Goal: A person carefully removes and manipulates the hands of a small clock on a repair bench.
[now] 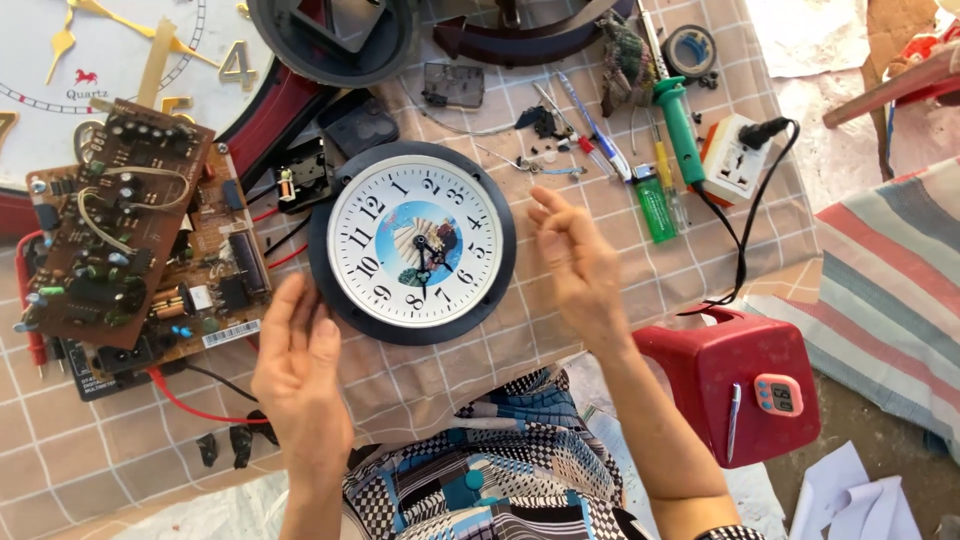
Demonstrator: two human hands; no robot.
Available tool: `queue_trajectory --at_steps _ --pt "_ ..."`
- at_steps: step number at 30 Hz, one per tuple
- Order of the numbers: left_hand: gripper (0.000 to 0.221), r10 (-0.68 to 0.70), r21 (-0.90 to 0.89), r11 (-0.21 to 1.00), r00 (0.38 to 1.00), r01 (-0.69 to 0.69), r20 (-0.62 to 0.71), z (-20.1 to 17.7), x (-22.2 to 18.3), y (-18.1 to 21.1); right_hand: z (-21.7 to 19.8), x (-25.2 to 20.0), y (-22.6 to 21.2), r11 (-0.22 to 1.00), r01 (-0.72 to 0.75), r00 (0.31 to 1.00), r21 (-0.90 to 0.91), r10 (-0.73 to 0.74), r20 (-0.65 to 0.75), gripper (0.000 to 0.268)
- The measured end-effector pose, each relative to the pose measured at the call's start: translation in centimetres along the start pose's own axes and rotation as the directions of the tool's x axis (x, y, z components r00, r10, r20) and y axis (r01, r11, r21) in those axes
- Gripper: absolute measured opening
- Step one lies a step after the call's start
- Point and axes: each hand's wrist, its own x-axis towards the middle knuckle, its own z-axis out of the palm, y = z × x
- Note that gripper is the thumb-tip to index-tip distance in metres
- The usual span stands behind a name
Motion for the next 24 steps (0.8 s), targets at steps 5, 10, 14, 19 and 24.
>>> queue_trajectory --at_steps 5,10,14,19,24 --pt "0.054 -0.221 -0.258 0.938 0.972 0.233 0.075 -0.1 1.4 0.1 1.1 0.1 -1.1 0.997 0.031 0.999 -0.073 -0.029 0.034 0.017" --pt "0.059 -0.178 -0.22 0.956 0.98 0.192 0.085 -0.3 2.1 -2.1 1.8 0.1 -0.6 0.995 -0.03 0.998 0.096 0.035 -0.048 0.016" --pt "0.055 -0.2 -0.252 0.945 0.978 0.208 0.06 -0.3 2.2 -2.5 2.1 0.1 -0.6 0.95 -0.1 0.98 0.297 0.145 -0.135 0.018" --pt "0.052 -0.233 -0.259 0.935 0.97 0.242 0.066 -0.1 1.6 -2.1 2.1 -0.2 -1.7 0.859 -0.125 0.966 0.496 0.22 -0.137 0.016" --pt "0.047 -0.488 -0.254 0.833 0.869 0.491 0.079 0.4 0.9 -0.1 1.5 -0.5 -1.7 0.806 -0.112 0.978 0.581 0.194 -0.08 0.011"
